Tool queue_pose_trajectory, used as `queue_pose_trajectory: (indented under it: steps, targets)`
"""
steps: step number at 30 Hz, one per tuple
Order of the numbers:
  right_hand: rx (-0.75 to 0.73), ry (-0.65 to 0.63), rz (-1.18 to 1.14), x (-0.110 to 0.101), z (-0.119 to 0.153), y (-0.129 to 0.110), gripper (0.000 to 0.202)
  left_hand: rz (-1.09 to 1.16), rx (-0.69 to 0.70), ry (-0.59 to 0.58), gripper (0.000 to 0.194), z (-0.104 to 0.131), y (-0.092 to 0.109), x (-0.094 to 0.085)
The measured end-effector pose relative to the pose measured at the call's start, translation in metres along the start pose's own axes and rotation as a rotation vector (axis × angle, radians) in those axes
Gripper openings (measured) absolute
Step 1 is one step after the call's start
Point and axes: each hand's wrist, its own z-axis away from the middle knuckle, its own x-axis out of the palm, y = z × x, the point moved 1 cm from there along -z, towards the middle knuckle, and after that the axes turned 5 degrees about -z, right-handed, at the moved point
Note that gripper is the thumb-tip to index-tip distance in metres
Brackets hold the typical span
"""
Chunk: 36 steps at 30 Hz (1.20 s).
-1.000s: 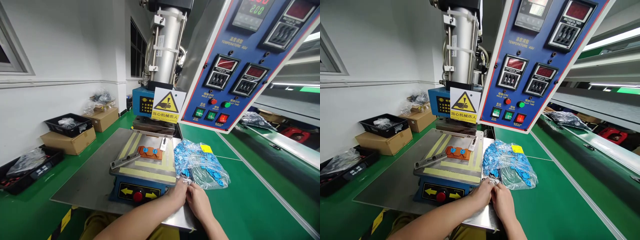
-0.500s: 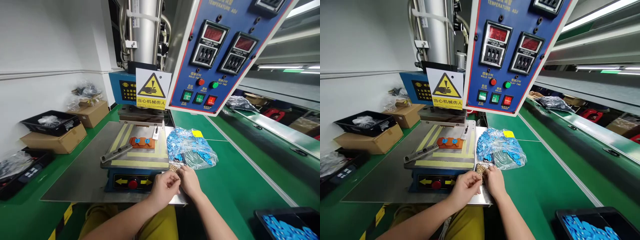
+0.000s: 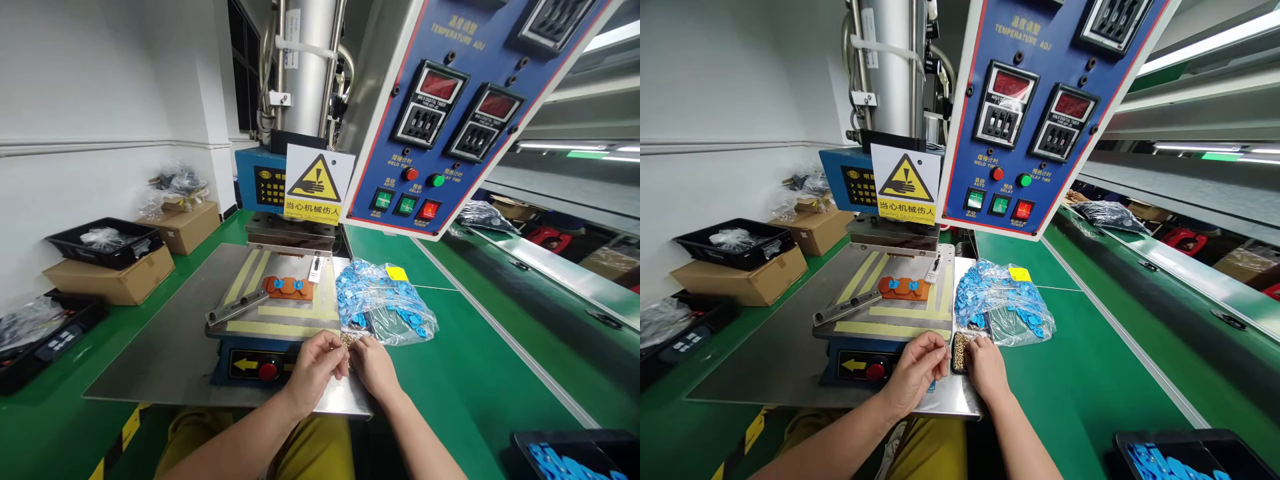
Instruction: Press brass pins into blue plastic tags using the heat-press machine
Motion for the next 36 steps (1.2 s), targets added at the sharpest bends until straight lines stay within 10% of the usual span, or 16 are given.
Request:
queue_pose_trajectory:
  steps: [7,26,36]
  targets:
    - [-0.001,0.014,-0.032,0.002,-0.002,-0.001,0.02,0.179,-0.113,0.075,0.028,-0.007,0.02,-0.003]
    - [-0.013,0.045,-0.05,0.004,-0.005,-0.003,0.022,-0.388,0.189,0.13,0.023,-0.008,0.028,-0.031]
    - [0.2,0.194,-0.996,0.001,-0.005,0.012,0.031,-0.446,0.154,0.126,0.024,0.002,0.031,-0.046]
